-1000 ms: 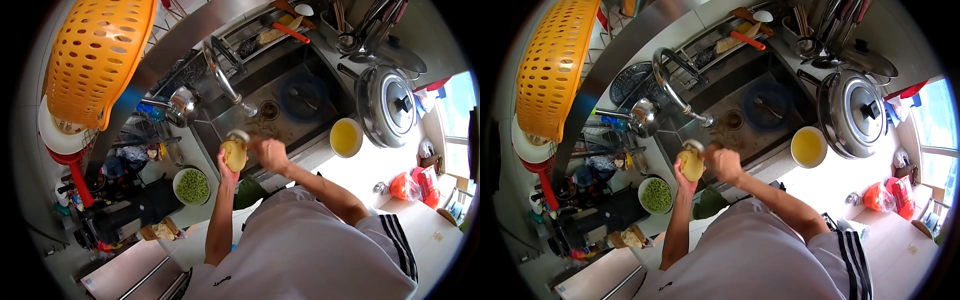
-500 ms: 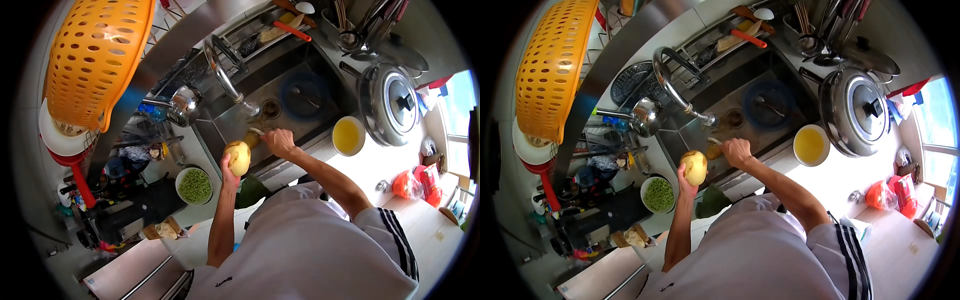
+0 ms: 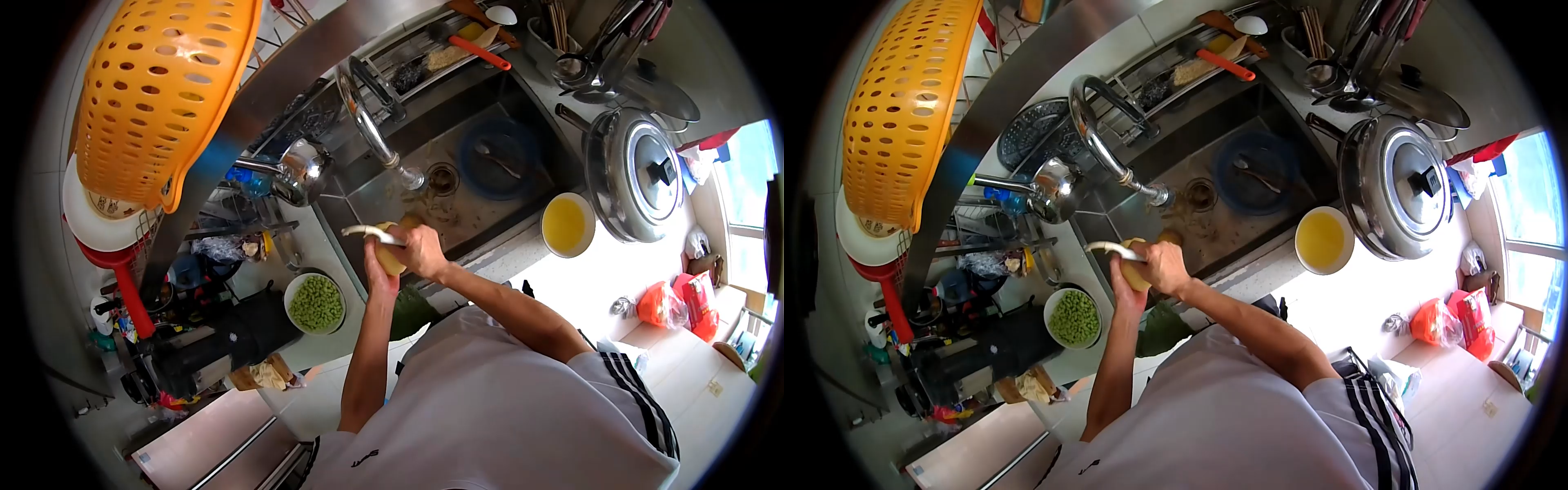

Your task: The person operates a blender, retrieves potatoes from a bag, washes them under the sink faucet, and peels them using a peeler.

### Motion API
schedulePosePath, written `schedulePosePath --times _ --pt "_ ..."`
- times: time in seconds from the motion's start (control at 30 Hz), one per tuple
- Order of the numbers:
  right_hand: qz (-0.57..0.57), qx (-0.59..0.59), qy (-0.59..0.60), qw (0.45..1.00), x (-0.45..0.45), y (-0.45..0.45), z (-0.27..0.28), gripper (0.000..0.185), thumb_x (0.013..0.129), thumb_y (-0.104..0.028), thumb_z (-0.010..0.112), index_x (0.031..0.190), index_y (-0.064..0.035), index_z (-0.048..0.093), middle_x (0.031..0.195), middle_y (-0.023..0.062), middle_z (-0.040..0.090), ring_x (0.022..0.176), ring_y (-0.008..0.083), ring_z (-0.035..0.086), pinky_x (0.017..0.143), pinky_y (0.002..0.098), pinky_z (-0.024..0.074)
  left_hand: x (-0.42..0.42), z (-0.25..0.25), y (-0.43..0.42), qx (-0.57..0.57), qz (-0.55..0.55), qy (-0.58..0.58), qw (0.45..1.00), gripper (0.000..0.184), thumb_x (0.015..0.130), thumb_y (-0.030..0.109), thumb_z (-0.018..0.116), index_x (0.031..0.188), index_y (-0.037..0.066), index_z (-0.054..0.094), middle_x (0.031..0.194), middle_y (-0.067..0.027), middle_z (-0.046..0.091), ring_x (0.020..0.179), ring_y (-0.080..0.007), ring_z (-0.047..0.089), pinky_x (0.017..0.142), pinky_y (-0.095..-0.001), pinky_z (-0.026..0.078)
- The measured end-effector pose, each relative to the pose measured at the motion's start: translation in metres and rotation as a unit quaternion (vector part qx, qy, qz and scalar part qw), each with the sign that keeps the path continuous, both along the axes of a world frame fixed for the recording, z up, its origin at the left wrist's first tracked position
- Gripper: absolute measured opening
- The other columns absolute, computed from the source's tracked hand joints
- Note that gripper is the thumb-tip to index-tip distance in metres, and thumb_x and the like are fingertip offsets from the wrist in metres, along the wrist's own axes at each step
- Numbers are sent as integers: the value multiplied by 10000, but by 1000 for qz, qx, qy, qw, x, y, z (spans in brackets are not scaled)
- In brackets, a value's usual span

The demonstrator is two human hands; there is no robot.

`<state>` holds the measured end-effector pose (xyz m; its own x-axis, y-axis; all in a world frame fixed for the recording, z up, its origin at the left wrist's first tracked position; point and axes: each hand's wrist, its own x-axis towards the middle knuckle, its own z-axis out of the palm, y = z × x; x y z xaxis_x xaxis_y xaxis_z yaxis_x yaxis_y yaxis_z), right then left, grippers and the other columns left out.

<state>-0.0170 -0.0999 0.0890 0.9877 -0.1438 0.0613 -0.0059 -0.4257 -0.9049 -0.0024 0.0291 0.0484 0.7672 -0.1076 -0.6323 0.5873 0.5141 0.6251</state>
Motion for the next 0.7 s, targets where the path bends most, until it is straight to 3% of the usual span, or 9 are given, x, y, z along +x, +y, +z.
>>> schedulePosePath --times 0.07,0.13,0.23,0.3,0.4,0.47,0.53,0.63,0.7 --pt "-25 -26 -27 999 2 -11 -13 160 736 -210 656 831 -93 604 684 160 617 650 376 608 575 452 477 -3 16 -3 25 -6 28 999 528 894 530 434 1188 102 529 1136 -55 591 1064 -217 565 868 -386 469" --pt "-39 -78 41 995 3 -29 -29 211 742 -203 641 909 -97 568 686 184 612 681 390 611 588 460 479 -5 17 12 -86 -45 11 995 543 878 548 456 1189 110 536 1145 -68 590 1070 -253 561 849 -427 468" --pt "-56 -93 40 993 -6 -42 -39 230 811 -223 596 992 -101 521 687 184 619 668 383 617 573 469 477 -4 17 21 -143 -17 64 988 549 874 567 455 1181 121 546 1141 -80 595 1061 -285 562 828 -456 470" --pt "-25 -100 107 989 -11 -42 -35 245 875 -259 581 1033 -91 496 684 176 622 670 375 619 568 463 475 -2 26 19 -144 -39 60 987 558 872 579 450 1175 122 549 1131 -82 598 1049 -276 566 828 -453 470" --pt "34 -124 27 991 -30 -28 -11 135 886 -227 499 953 -110 511 656 182 622 598 379 615 537 487 465 -3 33 14 -93 -28 77 992 578 867 592 450 1160 105 554 1110 -90 604 1025 -267 574 811 -447 479" --pt "80 -147 76 983 -36 -17 3 196 914 -288 514 972 -101 526 690 155 636 614 361 623 533 462 469 -2 31 11 -76 -19 79 994 586 865 593 454 1148 90 557 1094 -96 608 1006 -265 579 790 -441 488" --pt "79 -167 36 982 -40 -9 -9 183 911 -287 514 953 -110 534 687 153 638 601 359 622 523 459 467 -1 22 12 -93 -21 67 993 587 864 588 461 1137 77 560 1078 -101 612 988 -263 585 764 -435 498" --pt "93 -229 103 963 -33 -42 -64 167 897 -270 490 975 -136 550 668 151 639 606 353 633 534 464 473 -8 19 20 -117 -57 43 991 584 864 586 462 1128 76 565 1063 -102 617 964 -268 592 747 -431 505" --pt "54 -245 140 958 -24 -50 -62 162 888 -254 475 970 -151 571 652 147 637 606 347 638 537 465 476 -4 32 18 -121 -67 30 990 577 860 584 475 1127 82 568 1064 -100 618 954 -268 594 757 -433 503"
